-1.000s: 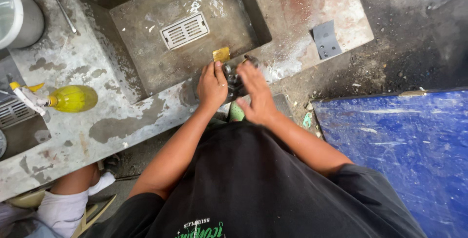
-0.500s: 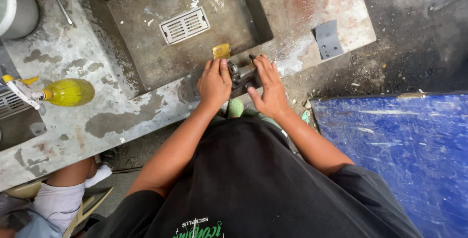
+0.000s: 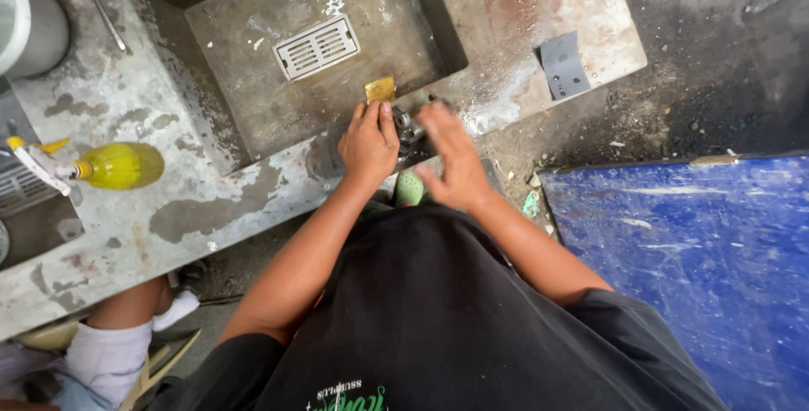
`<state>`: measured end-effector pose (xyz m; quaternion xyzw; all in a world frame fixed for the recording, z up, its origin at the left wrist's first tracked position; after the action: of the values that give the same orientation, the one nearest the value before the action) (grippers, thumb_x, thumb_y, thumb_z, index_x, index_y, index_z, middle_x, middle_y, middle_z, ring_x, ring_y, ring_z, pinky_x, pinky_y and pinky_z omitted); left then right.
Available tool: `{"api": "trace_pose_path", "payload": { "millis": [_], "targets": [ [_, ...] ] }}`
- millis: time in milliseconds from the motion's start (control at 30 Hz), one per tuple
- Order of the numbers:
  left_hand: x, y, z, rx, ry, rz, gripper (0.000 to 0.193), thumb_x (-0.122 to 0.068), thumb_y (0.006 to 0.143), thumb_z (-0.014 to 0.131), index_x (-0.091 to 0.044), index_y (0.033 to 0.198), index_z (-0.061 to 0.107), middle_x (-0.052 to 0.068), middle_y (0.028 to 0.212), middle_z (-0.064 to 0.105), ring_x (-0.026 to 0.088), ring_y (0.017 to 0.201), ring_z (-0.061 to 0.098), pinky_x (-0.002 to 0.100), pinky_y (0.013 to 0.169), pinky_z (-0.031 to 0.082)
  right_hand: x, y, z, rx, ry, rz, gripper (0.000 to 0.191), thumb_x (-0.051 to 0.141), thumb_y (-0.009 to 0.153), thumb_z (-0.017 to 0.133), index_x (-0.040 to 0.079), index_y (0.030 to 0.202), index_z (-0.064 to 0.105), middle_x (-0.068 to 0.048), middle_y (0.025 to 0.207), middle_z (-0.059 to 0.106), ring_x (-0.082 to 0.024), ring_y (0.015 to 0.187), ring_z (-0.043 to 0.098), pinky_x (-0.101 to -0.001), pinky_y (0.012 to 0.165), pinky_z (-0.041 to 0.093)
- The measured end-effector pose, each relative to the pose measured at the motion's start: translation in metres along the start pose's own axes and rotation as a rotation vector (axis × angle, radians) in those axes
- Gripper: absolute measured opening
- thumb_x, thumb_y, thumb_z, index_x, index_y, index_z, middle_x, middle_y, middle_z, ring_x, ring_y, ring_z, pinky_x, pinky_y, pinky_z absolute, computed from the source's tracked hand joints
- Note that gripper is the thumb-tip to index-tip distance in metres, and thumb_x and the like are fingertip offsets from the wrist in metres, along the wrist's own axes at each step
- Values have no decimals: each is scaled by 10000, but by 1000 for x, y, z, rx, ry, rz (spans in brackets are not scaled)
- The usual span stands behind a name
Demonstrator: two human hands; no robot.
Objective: The person scrubs a small metal part with a yellow sponge over a concrete sink, repeatedly rotating the part to clean different surfaces. The person briefly inspects the part before continuing to scrub it.
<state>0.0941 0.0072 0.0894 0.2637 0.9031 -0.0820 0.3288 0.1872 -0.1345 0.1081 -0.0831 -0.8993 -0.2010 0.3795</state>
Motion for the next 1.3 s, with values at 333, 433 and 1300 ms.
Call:
{"api": "trace_pose_path", "payload": {
  "millis": [333,433,1300],
  "targets": [
    [-5,2,-2,-1,8,-22,394,-397,1050,430,-101,1133,676,168,1112,672,454,914,660,563,774,510,-8,-1,-2,-3,-31,92,747,444,1012,545,9,1588,354,-227,1652,377,-417,1589,290,-564,1307,227],
    [1,3,2,44,36,-68,403,-399,1060,425,-104,1133,689,162,1117,680,449,947,664,562,801,509,-5,-1,-1,-12,-20,120,782,454,1002,549,-10,1590,326,-237,1659,350,-431,1590,261,-578,1300,203],
    [-8,16,-1,65,34,32,379,-356,1059,440,-99,1121,712,152,1068,703,428,929,679,544,809,527,17,7,-10,83,-15,40,832,474,947,663,-9,1567,389,-223,1639,388,-422,1562,319,-574,1284,224]
  ]
}}
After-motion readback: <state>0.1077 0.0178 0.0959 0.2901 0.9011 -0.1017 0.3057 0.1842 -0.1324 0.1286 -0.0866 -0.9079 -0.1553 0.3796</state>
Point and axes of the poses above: each hand's wrist, its own y-axis towards the middle knuckle, its own z-axis out of the palm, x = y × z, the point moved 7 cm from there along y, towards the middle knuckle
